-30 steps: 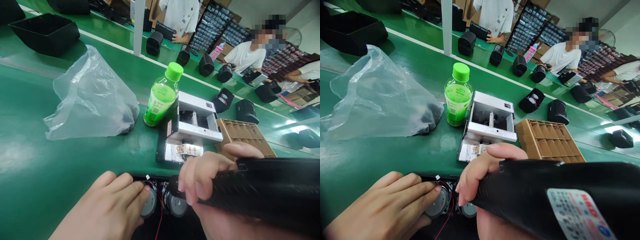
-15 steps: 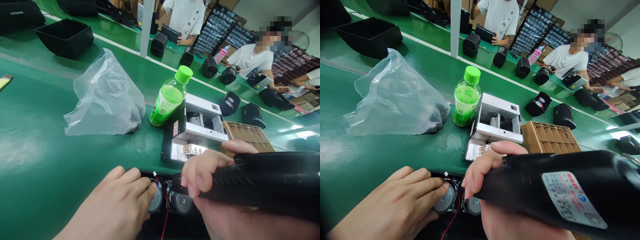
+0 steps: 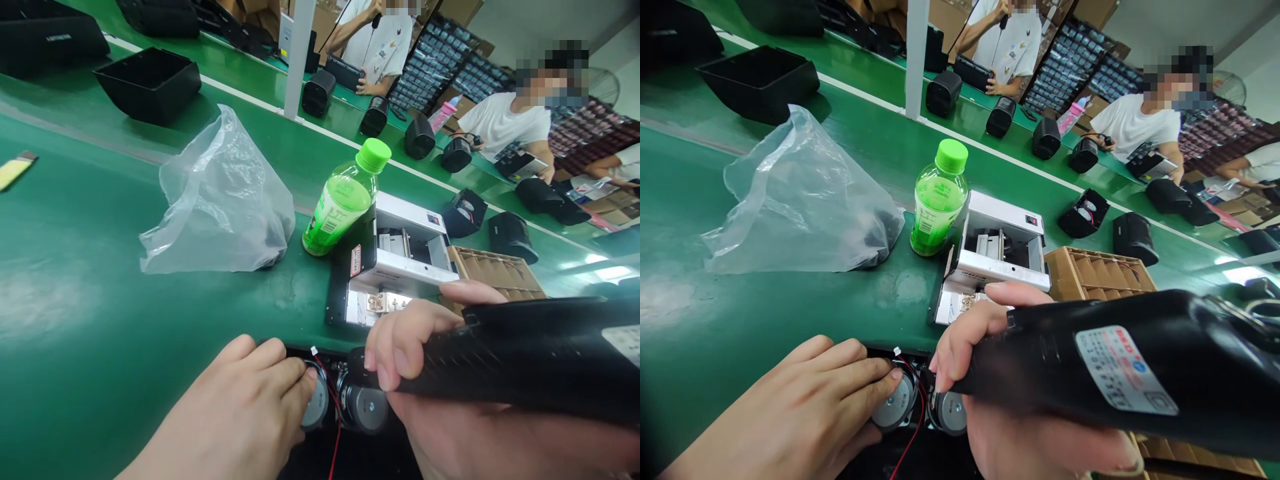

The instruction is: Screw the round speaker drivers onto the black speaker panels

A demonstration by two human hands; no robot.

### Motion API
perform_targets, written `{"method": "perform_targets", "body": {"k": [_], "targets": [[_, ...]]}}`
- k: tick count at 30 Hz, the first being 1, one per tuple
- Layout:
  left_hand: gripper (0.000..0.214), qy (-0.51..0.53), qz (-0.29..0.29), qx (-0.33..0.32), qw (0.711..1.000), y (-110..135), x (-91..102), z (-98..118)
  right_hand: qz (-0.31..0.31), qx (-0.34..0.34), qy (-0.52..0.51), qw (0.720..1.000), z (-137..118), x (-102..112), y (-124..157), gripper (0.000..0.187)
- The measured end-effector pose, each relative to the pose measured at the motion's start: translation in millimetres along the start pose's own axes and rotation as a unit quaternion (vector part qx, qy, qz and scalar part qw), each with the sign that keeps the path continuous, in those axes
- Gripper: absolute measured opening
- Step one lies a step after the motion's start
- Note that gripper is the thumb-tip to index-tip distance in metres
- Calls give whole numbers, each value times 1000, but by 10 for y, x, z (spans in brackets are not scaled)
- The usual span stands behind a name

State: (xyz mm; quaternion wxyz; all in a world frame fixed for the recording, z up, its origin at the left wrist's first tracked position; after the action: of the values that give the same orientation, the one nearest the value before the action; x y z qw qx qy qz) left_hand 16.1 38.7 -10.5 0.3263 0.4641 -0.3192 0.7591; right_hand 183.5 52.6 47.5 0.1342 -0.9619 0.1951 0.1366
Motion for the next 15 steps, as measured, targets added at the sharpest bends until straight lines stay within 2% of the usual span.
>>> {"method": "perform_targets", "body": {"k": [2, 6, 10, 12, 15], "targets": [[14, 0, 8, 0, 1000, 4, 18, -4, 9, 3, -22, 1000, -2, 15, 4, 71], [7, 9, 22, -4, 1000, -2, 53, -8, -4, 0, -32, 999, 4, -14, 9, 70], [9, 30, 24, 9, 999, -39, 49, -34, -16, -4, -34, 999, -44, -40, 12, 70], [6, 47, 9, 23, 999, -56, 21, -59, -32, -19, -15, 999, -45, -49, 26, 63], [13, 66, -29, 35, 997, -54, -43, -84, -71, -18, -5, 997, -1, -62, 56, 50]]}}
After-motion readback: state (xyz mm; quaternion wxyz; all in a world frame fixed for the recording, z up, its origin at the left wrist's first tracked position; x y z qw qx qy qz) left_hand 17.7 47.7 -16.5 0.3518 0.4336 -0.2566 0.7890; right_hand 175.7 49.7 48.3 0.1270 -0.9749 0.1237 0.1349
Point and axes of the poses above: each hand's wrist, its own y-axis away from the middle knuckle, its own x-axis out of the back of the hand, z = x × y, the point moved 9 cm from there along -y, towards the middle knuckle, and after that the axes turned 2 degrees about x, right-handed, at the moved point
